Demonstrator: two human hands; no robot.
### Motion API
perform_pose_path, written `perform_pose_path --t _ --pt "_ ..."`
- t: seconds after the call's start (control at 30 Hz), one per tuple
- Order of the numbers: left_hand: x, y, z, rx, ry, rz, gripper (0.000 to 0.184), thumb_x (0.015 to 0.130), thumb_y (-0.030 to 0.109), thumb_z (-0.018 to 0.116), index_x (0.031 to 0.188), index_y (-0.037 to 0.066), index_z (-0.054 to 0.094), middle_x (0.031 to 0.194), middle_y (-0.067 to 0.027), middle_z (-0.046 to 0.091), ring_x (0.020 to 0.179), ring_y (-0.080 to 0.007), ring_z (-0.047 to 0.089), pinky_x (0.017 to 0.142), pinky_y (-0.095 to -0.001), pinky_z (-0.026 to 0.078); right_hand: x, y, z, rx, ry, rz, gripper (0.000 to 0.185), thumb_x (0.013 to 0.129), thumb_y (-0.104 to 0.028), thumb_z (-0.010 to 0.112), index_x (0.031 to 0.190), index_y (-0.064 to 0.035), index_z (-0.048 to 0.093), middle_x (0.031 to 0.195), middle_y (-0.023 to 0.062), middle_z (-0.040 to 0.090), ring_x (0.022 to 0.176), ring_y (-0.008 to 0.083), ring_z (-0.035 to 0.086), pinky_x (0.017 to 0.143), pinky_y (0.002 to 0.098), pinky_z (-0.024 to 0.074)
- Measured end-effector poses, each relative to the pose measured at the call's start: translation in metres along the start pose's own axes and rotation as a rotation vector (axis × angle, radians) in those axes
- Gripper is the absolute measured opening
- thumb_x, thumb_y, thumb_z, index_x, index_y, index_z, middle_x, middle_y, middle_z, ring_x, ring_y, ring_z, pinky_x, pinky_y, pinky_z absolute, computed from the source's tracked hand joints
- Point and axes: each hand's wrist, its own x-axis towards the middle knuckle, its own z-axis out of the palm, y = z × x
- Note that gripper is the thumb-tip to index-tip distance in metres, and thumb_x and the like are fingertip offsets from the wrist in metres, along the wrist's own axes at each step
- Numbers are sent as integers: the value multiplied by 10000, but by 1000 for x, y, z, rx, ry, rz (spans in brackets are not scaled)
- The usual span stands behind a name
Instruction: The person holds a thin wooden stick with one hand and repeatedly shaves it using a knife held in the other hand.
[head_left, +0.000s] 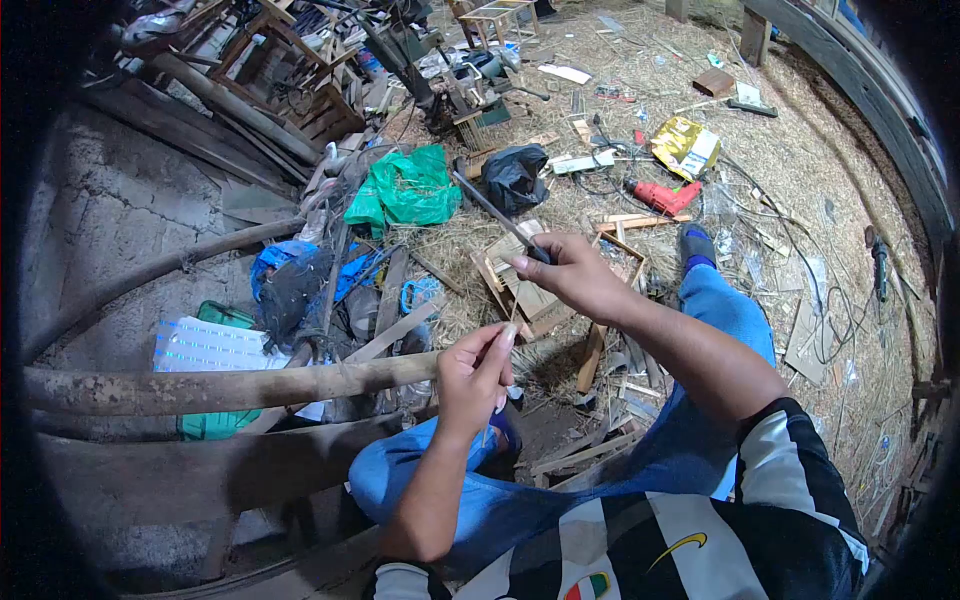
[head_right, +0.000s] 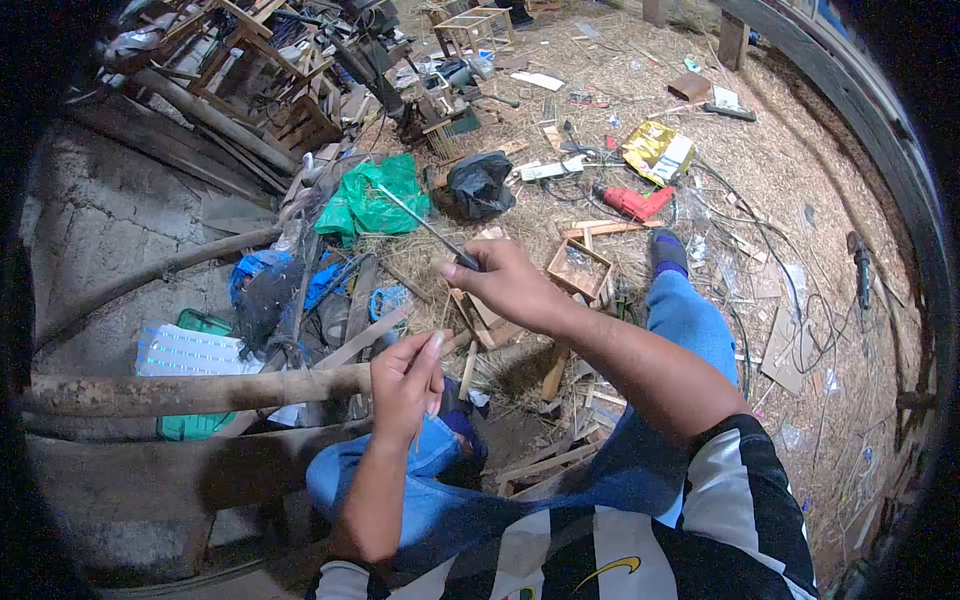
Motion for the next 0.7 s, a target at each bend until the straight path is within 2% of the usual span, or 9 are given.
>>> perform_pose_path --t 0.03,0.1,0.13,0.17,0.23,0.27,0.4,0.53,0.7 --pt "0 1 1 30 2 8 272 998 190 601 1103 -51 670 541 -2 500 366 -52 380 335 -222 304 -2 -4 0 0 -3 -1 339 986 -329 617 904 0 606 685 -27 483 662 75 416 577 290 350" --pt "0 2 0 63 7 18 273 1000 192 599 1103 -50 671 539 -1 500 367 -50 378 335 -221 302 -7 -11 3 -88 184 -152 364 999 -364 580 929 -7 594 679 50 539 651 141 491 611 326 399" --pt "1 0 -2 36 6 52 263 998 183 601 1100 -47 675 538 -1 503 367 -48 375 336 -219 301 -12 -12 1 -245 228 -192 347 996 -368 563 915 -31 590 712 117 586 655 265 587 614 388 437" --pt "2 -1 -4 10 6 86 253 995 175 602 1097 -43 680 537 -1 506 366 -46 372 336 -218 300 -18 -18 1 -245 225 -199 347 996 -368 563 915 -31 590 712 117 586 655 265 587 614 388 437" --pt "2 1 -4 11 46 79 243 991 166 607 1088 -42 686 534 -2 507 365 -45 373 335 -218 297 -33 -34 3 -500 115 -290 356 993 -393 522 919 -51 584 757 188 638 732 431 628 620 505 477" --pt "1 1 -4 12 78 65 233 987 158 611 1079 -40 693 531 -3 508 363 -44 373 334 -217 294 -38 -29 9 -547 140 -407 313 980 -376 541 904 -76 585 748 158 639 701 400 639 579 503 482" --pt "0 -3 -5 4 69 139 221 978 146 621 1066 -40 702 529 -6 512 360 -45 374 333 -216 285 -43 -21 13 -692 153 -460 285 952 -377 579 889 -100 593 735 119 647 632 361 642 501 481 471" --pt "-1 0 -9 -8 52 57 221 974 147 628 1065 -41 704 524 -8 515 350 -47 372 331 -217 283 -24 -8 0 -719 197 -336 273 946 -375 579 855 -119 601 693 103 634 626 359 639 512 491 471" --pt "0 -4 -12 -23 38 67 228 974 156 631 1065 -40 704 517 -3 506 342 -47 365 329 -217 282 -30 -18 5 -701 194 -419 312 955 -410 559 840 -125 616 723 111 655 632 349 648 508 490 471"
